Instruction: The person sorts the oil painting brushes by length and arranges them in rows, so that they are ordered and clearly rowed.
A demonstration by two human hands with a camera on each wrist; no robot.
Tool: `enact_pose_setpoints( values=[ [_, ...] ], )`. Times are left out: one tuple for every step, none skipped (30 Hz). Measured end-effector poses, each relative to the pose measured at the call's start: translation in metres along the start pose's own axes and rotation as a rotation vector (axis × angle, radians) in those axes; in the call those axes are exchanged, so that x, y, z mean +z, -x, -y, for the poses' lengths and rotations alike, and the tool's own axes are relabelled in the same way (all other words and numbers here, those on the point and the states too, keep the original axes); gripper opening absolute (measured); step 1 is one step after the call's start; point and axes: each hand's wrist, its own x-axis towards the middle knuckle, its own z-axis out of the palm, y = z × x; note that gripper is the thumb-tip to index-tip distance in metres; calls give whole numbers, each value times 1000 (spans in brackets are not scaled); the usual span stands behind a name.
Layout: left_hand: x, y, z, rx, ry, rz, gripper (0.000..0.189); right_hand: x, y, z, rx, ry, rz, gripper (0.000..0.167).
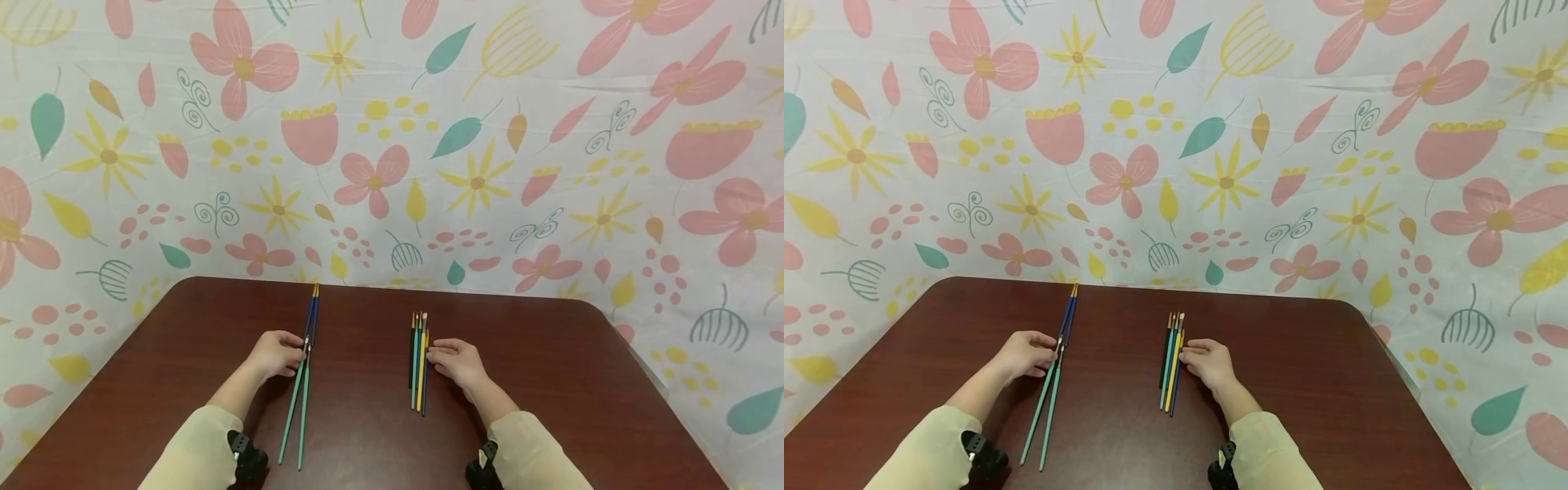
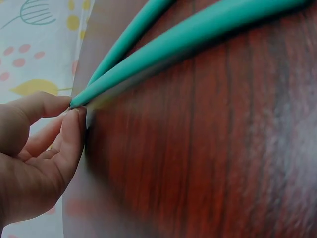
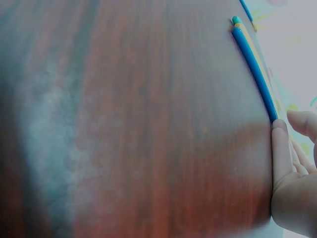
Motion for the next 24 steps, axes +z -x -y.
enact_pose_setpoints(
  values=[
    [1, 0, -1, -2, -3, -11, 34, 0, 0, 0, -1, -2, 1, 44],
    [1, 1, -1, -6, -8, -22, 32, 0, 0, 0, -1, -3, -1, 44],
    [2, 1, -2, -10, -13, -34, 31, 0, 0, 0, -3, -3, -2, 43],
    [2, 2, -3, -12, -18, -47, 30, 0, 0, 1, -3, -4, -5, 43],
    [3, 2, -4, -14, -26, -61, 28, 1, 0, 1, -5, -4, -7, 42],
    [4, 3, -4, -12, -36, -73, 27, 1, 0, 1, -7, -3, -8, 42],
    [5, 4, -5, -13, -47, -89, 26, 1, 1, 2, -9, -1, -9, 42],
    [6, 4, -5, -13, -59, -105, 24, 1, 1, 2, -9, 1, -11, 42],
    [7, 4, -6, -10, -74, -117, 23, 1, 1, 2, -10, 4, -13, 42],
    [8, 4, -5, -6, -90, -128, 23, 1, 1, 2, -9, 5, -15, 42],
    [9, 3, -5, -4, -104, -139, 22, 1, 1, 2, -10, 7, -15, 42],
    [10, 3, -5, -2, -114, -147, 21, 1, 1, 2, -11, 7, -15, 42],
    [10, 2, -4, -5, -122, -157, 21, 0, 1, 2, -12, 8, -13, 43],
    [11, 2, -4, -5, -126, -162, 20, 0, 1, 2, -15, 8, -9, 43],
    [11, 2, -4, -6, -129, -166, 20, 0, 3, 5, -13, 8, -3, 43],
    [11, 1, -3, -8, -129, -167, 20, 0, 6, 9, -13, 7, 3, 43],
    [11, 1, -3, -11, -127, -168, 20, 0, 6, 8, -15, 9, 3, 43],
    [11, 2, -4, -15, -123, -166, 20, 0, 6, 8, -14, 11, 2, 43],
    [11, 2, -4, -19, -118, -163, 20, 1, 6, 8, -14, 11, 1, 42],
    [11, 3, -4, -23, -112, -159, 21, 1, 6, 7, -12, 12, -3, 42],
    [10, 3, -4, -27, -105, -154, 21, 1, 5, 7, -8, 13, -9, 41],
    [10, 4, -5, -30, -96, -148, 22, 1, 3, 4, -8, 11, -15, 40],
    [10, 4, -5, -32, -89, -143, 22, 1, -1, -1, -14, 15, -18, 40],
    [9, 5, -5, -33, -85, -139, 23, 1, -1, -1, -12, 11, -19, 40]
  ],
)
